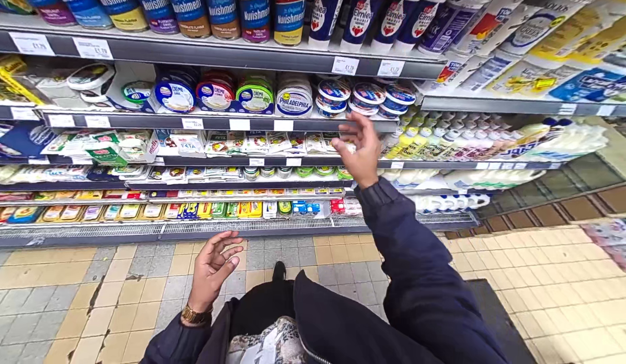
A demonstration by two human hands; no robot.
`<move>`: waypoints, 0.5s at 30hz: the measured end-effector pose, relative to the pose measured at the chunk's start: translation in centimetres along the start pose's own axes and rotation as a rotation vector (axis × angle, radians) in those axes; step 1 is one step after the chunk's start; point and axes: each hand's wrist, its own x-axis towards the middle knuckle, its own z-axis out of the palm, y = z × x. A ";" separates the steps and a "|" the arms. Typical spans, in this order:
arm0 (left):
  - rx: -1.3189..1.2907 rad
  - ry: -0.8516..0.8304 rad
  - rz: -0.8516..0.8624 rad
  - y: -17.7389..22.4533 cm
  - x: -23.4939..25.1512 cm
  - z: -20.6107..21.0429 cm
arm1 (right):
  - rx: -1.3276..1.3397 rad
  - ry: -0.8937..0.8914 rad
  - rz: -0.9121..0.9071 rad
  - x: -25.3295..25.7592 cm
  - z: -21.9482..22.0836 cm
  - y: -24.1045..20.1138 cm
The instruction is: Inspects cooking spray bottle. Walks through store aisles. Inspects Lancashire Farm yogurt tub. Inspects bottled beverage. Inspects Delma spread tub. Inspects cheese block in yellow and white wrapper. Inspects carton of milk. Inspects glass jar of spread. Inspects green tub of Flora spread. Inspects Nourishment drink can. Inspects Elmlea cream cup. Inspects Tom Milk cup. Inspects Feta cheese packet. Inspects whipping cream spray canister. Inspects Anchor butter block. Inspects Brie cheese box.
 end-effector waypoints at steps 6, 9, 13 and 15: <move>-0.043 -0.096 0.030 1.0 0.2 0.8 | 0.223 -0.061 0.070 -16.2 2.5 -4.1; -0.043 -0.146 0.057 0.8 -0.4 1.4 | 0.300 -0.009 0.143 -22.5 3.1 -5.6; -0.095 -0.217 0.023 0.2 -1.7 2.1 | 0.344 0.028 0.260 -28.6 3.5 -7.6; -0.111 -0.241 -0.004 -0.2 -2.2 2.2 | 0.353 0.041 0.297 -30.6 3.7 -8.5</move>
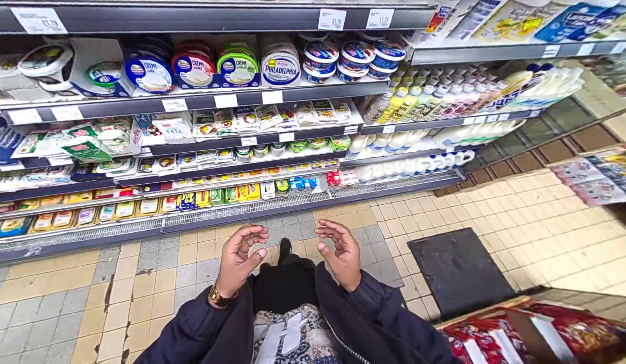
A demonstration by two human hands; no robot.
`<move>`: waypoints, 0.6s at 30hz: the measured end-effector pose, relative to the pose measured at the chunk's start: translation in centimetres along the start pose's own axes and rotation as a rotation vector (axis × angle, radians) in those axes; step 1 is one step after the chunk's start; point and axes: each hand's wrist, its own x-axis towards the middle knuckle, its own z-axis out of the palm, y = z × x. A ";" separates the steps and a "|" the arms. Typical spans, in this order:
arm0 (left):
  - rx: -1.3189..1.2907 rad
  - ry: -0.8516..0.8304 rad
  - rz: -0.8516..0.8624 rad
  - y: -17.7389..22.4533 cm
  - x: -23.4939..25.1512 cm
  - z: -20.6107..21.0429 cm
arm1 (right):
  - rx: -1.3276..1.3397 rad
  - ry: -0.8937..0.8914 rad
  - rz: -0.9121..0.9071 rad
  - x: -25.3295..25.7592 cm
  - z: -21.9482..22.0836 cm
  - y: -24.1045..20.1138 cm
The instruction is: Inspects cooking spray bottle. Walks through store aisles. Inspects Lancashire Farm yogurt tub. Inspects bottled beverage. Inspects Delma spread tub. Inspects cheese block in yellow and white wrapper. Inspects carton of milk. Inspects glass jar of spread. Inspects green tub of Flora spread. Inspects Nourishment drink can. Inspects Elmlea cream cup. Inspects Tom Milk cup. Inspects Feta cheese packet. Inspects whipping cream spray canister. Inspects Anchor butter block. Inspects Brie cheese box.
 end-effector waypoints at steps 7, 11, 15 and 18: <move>-0.041 -0.062 -0.050 -0.6 -0.2 0.7 | 0.030 0.048 0.014 -2.1 0.9 -0.5; -0.055 -0.088 -0.062 -1.0 0.3 1.0 | 0.035 0.068 0.030 -2.4 0.8 -0.7; -0.061 -0.098 -0.060 -1.4 1.3 1.5 | 0.019 0.084 0.042 -2.2 0.3 -0.6; -0.065 -0.089 -0.069 -1.9 2.4 1.7 | 0.015 0.091 0.040 -1.7 -0.5 -0.2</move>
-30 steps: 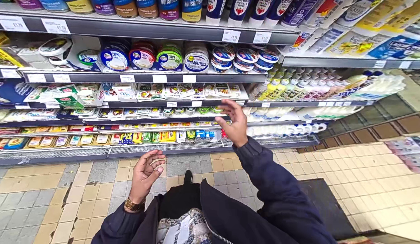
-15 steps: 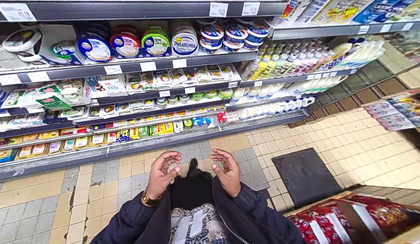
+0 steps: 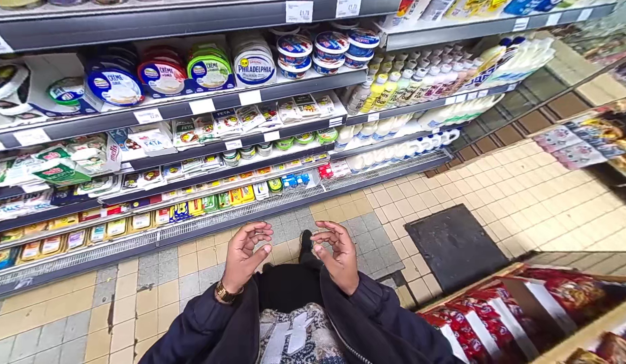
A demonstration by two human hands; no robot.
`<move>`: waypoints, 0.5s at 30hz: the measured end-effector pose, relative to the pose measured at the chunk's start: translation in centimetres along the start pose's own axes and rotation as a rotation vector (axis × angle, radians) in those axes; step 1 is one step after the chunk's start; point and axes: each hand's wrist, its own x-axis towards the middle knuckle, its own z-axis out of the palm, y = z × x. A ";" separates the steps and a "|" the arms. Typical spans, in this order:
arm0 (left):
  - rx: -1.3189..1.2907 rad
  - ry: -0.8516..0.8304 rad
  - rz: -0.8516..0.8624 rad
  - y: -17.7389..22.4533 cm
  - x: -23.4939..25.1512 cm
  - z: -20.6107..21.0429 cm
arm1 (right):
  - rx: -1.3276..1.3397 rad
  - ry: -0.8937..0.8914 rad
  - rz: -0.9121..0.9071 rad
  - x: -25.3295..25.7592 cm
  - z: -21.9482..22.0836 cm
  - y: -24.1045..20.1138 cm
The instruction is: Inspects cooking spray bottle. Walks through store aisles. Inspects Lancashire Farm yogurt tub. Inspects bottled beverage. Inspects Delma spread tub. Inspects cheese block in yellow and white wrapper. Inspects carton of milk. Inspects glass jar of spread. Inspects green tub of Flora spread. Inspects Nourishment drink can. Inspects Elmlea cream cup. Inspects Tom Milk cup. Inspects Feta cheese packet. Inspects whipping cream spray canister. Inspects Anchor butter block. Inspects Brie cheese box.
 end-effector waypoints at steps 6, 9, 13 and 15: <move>0.030 0.009 0.005 -1.0 4.0 0.5 | -0.001 0.023 -0.024 2.7 -2.8 0.9; 0.030 -0.038 0.047 -1.0 7.4 0.8 | 0.013 0.012 -0.025 4.4 -4.2 1.5; 0.079 -0.059 0.121 -0.5 13.2 1.5 | 0.050 -0.012 -0.032 7.3 -6.3 2.5; 0.149 -0.050 0.164 0.1 16.6 2.0 | 0.064 -0.025 -0.046 9.0 -7.6 3.0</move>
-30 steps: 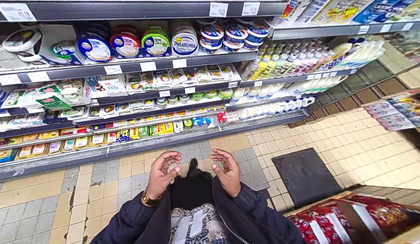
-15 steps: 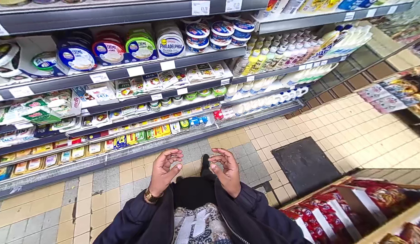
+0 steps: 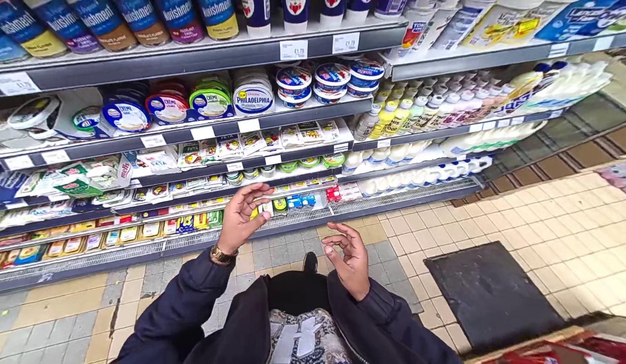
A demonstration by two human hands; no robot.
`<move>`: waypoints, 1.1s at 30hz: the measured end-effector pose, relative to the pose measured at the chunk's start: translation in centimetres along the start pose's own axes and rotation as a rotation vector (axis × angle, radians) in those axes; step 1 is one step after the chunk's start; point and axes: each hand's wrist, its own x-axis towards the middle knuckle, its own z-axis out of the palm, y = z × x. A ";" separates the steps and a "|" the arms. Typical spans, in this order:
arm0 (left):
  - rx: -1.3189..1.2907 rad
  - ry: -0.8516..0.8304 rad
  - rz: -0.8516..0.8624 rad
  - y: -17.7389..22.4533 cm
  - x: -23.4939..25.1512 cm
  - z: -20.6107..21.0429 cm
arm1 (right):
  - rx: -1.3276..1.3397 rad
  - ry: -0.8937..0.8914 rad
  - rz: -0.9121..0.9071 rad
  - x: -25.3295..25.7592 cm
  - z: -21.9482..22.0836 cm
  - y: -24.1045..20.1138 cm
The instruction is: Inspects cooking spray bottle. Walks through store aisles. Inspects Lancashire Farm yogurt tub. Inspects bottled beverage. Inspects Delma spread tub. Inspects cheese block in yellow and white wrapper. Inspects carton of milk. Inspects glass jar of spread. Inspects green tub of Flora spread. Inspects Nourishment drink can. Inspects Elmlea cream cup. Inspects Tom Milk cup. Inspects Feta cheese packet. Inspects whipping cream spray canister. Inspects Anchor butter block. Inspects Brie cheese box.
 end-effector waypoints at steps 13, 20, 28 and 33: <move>0.536 0.164 0.164 1.6 26.6 2.6 | 0.025 -0.027 -0.015 6.8 -9.8 2.0; 0.653 0.272 0.230 -1.0 38.1 1.9 | 0.012 0.004 0.014 7.7 -13.9 2.9; 0.802 0.347 0.235 -2.1 42.1 2.9 | 0.007 0.028 0.014 8.2 -16.2 3.6; 0.844 0.380 0.237 -1.9 41.9 3.2 | 0.006 0.012 0.022 8.6 -16.8 4.2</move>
